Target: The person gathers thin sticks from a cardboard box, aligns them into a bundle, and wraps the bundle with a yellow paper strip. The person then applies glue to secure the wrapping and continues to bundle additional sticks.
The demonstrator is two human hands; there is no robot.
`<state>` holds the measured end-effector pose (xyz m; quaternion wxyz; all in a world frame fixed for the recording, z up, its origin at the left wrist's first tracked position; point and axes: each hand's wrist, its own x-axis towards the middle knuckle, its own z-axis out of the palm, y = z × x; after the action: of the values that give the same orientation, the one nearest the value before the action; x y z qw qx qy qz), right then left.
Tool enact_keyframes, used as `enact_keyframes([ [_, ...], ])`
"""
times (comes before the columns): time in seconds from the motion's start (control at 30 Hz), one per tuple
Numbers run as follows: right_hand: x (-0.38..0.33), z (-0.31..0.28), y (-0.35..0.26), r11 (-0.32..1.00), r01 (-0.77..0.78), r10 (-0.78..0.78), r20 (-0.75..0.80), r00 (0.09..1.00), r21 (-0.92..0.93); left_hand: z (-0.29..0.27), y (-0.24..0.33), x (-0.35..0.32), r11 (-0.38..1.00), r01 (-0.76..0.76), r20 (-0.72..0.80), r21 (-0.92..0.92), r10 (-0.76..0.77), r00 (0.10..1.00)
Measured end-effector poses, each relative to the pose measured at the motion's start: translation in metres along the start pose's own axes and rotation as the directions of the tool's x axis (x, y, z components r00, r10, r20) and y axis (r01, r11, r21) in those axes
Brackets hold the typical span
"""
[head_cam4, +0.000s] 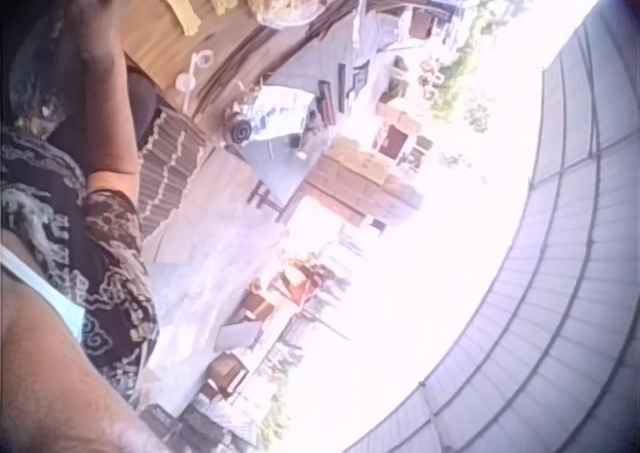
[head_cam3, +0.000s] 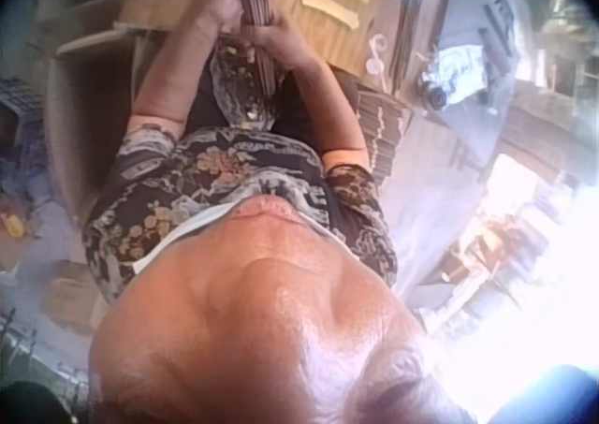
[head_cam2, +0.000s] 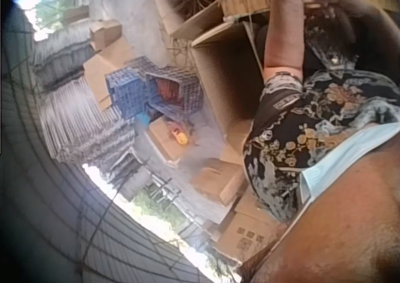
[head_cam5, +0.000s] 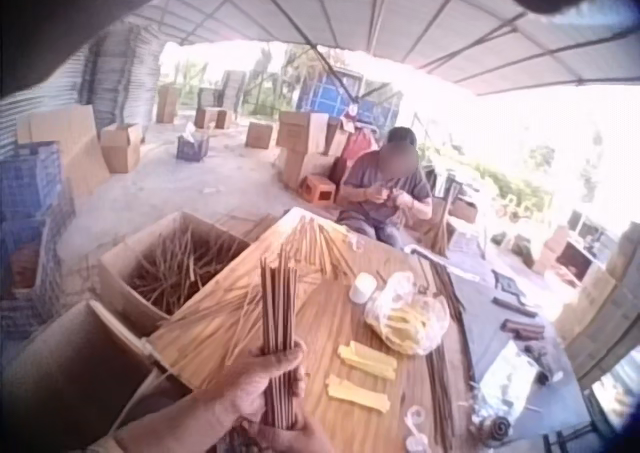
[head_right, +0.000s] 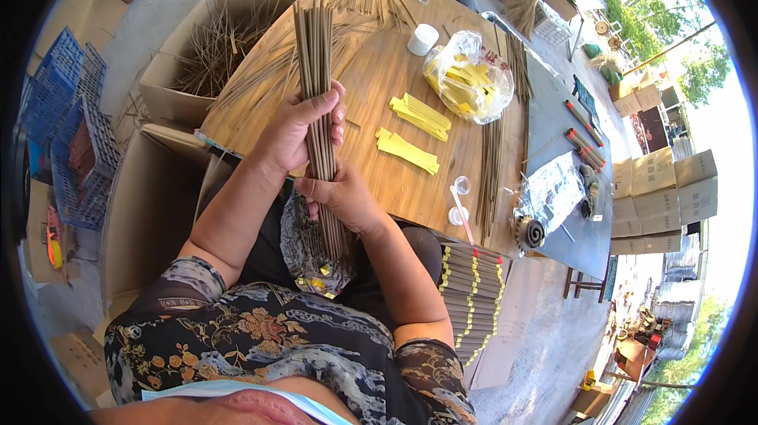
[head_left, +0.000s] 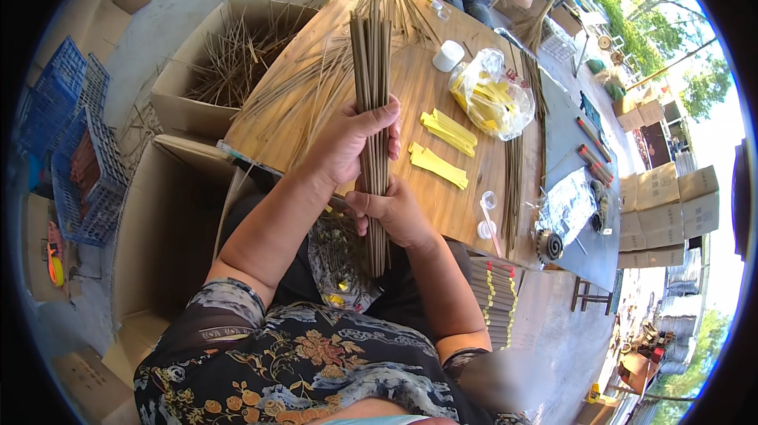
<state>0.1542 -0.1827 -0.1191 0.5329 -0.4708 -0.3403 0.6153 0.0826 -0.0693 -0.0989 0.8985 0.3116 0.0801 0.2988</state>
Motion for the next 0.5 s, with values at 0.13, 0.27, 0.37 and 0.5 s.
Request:
enact_keyframes([
  [0.13,-0.002,-0.001,0.006,0.975,-0.090,0.070,0.104,0.992,0.205,-0.016,0.001,0.000,0.988,0.092,0.112,-0.121,-0.079,0.991],
  [0.27,-0.002,0.000,0.006,0.955,-0.143,0.125,0.085,0.989,0.259,-0.025,-0.001,0.001,0.986,0.114,0.134,-0.118,-0.098,0.986],
  [0.37,-0.001,-0.001,0.007,0.969,-0.118,0.099,0.096,0.990,0.216,-0.034,-0.003,0.003,0.987,0.115,0.117,-0.112,-0.102,0.988],
  [0.5,-0.002,0.002,0.008,0.997,-0.060,0.062,-0.037,0.997,0.056,-0.035,-0.007,0.006,0.998,0.000,-0.029,0.064,0.002,1.000],
])
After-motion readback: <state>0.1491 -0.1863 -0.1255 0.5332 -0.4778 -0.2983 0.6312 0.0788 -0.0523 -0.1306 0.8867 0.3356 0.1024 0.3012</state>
